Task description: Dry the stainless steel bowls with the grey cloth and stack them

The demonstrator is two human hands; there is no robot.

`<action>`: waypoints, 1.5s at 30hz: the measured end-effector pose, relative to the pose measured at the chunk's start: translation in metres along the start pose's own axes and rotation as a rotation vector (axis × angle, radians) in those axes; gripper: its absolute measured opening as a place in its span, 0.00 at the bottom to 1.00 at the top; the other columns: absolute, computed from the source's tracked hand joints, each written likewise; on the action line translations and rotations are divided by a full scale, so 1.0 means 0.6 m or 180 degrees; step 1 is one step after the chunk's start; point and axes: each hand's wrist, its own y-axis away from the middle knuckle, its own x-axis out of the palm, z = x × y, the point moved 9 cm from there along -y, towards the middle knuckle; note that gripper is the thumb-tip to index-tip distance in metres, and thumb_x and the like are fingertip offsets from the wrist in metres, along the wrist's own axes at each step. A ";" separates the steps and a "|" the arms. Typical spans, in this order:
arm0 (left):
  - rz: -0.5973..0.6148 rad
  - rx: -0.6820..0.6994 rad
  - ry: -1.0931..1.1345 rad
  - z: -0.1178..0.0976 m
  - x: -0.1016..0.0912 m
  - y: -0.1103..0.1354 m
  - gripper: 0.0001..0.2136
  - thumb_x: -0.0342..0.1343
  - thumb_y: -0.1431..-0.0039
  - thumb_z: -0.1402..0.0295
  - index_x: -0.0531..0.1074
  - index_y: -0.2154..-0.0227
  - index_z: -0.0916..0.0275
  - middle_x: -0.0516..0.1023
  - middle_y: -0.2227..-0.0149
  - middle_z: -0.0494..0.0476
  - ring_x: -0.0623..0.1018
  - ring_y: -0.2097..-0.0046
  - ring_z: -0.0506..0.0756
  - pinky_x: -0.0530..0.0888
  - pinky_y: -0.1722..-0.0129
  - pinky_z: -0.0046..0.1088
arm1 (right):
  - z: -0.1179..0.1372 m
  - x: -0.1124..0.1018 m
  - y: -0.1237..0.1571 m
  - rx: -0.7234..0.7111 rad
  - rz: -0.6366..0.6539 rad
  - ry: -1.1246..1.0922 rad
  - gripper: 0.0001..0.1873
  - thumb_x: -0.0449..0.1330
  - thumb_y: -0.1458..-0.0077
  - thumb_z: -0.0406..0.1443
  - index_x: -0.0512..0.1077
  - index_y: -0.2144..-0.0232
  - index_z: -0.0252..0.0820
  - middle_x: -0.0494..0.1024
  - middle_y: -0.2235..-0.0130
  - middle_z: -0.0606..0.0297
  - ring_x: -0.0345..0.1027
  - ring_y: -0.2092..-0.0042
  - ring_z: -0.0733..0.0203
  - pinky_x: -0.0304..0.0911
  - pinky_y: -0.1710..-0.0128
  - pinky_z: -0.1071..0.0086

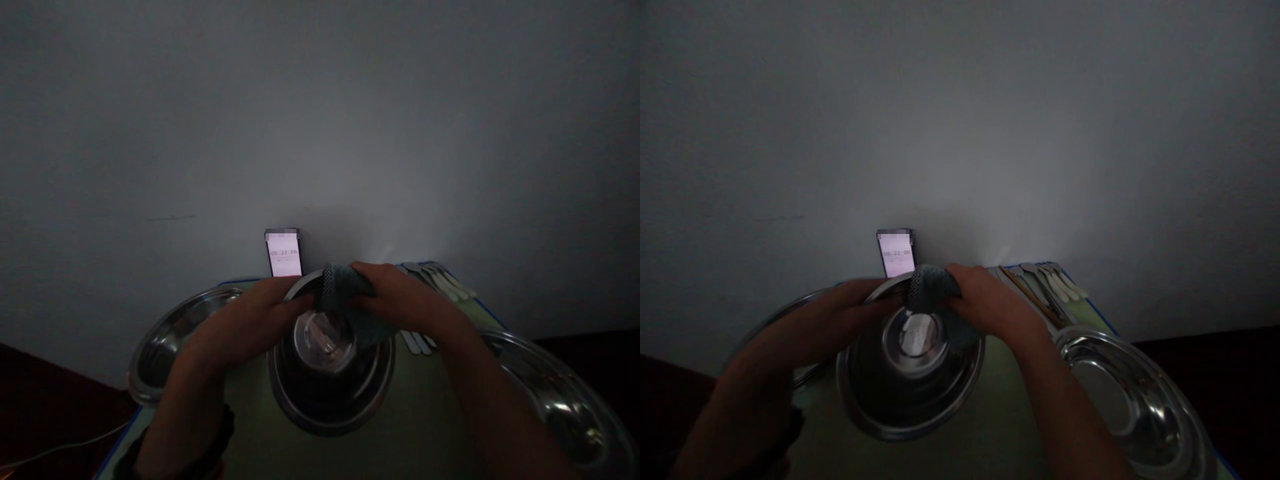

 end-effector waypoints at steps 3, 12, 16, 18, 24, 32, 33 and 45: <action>-0.0031 0.0011 0.0030 -0.001 -0.003 0.000 0.15 0.45 0.41 0.63 0.75 0.56 0.53 0.81 0.58 0.55 0.78 0.56 0.60 0.73 0.57 0.37 | -0.018 -0.003 0.012 0.0101 0.0010 -0.0033 0.14 0.60 0.54 0.30 0.71 0.62 0.44 0.79 0.60 0.61 0.71 0.60 0.54 0.62 0.61 0.65; -0.0371 0.0090 -0.0319 -0.023 -0.012 0.000 0.15 0.45 0.41 0.62 0.75 0.58 0.54 0.81 0.60 0.55 0.78 0.59 0.59 0.73 0.58 0.36 | -0.004 -0.018 0.001 0.0547 -0.0450 -0.0057 0.18 0.49 0.42 0.50 0.68 0.63 0.44 0.78 0.65 0.59 0.71 0.65 0.56 0.59 0.70 0.67; -0.0448 0.0135 -0.0382 -0.030 -0.013 0.003 0.16 0.44 0.40 0.59 0.75 0.58 0.55 0.81 0.61 0.56 0.78 0.61 0.59 0.72 0.58 0.37 | 0.004 -0.028 -0.005 0.0511 -0.0808 0.0173 0.14 0.56 0.46 0.48 0.67 0.70 0.44 0.75 0.72 0.63 0.66 0.71 0.60 0.54 0.74 0.68; -0.0472 0.0117 -0.0382 -0.029 -0.015 0.003 0.17 0.43 0.40 0.57 0.75 0.59 0.56 0.80 0.62 0.56 0.78 0.61 0.59 0.73 0.59 0.37 | 0.002 -0.031 -0.005 0.0466 -0.0917 0.0194 0.12 0.59 0.48 0.46 0.68 0.71 0.44 0.74 0.73 0.64 0.65 0.73 0.61 0.52 0.74 0.69; -0.1293 -0.0127 -0.0554 -0.022 -0.057 0.010 0.18 0.44 0.41 0.55 0.76 0.62 0.59 0.80 0.66 0.57 0.77 0.64 0.60 0.72 0.65 0.36 | -0.026 -0.042 -0.007 0.0603 -0.1341 -0.0049 0.10 0.61 0.51 0.41 0.70 0.68 0.41 0.77 0.68 0.59 0.69 0.67 0.56 0.58 0.70 0.66; -0.3016 0.0471 -0.0339 -0.056 -0.076 0.027 0.17 0.44 0.37 0.59 0.65 0.49 0.57 0.76 0.54 0.55 0.75 0.55 0.56 0.70 0.56 0.32 | -0.079 0.017 -0.021 0.0880 -0.1999 -0.3070 0.19 0.62 0.54 0.44 0.72 0.62 0.39 0.79 0.60 0.57 0.73 0.61 0.54 0.67 0.63 0.62; -0.2948 0.0483 -0.0260 -0.052 -0.072 0.020 0.17 0.44 0.38 0.59 0.64 0.48 0.57 0.76 0.54 0.55 0.75 0.55 0.56 0.70 0.56 0.32 | -0.085 0.018 -0.021 0.0912 -0.2037 -0.3131 0.18 0.62 0.55 0.44 0.72 0.63 0.39 0.79 0.60 0.57 0.73 0.61 0.55 0.67 0.62 0.62; -0.0601 -0.0503 -0.1451 0.017 -0.009 -0.025 0.19 0.42 0.42 0.57 0.76 0.66 0.61 0.80 0.66 0.63 0.78 0.67 0.61 0.69 0.70 0.34 | 0.004 -0.025 -0.015 0.0138 -0.0992 0.0109 0.10 0.53 0.50 0.27 0.73 0.70 0.41 0.78 0.70 0.62 0.70 0.67 0.59 0.57 0.69 0.69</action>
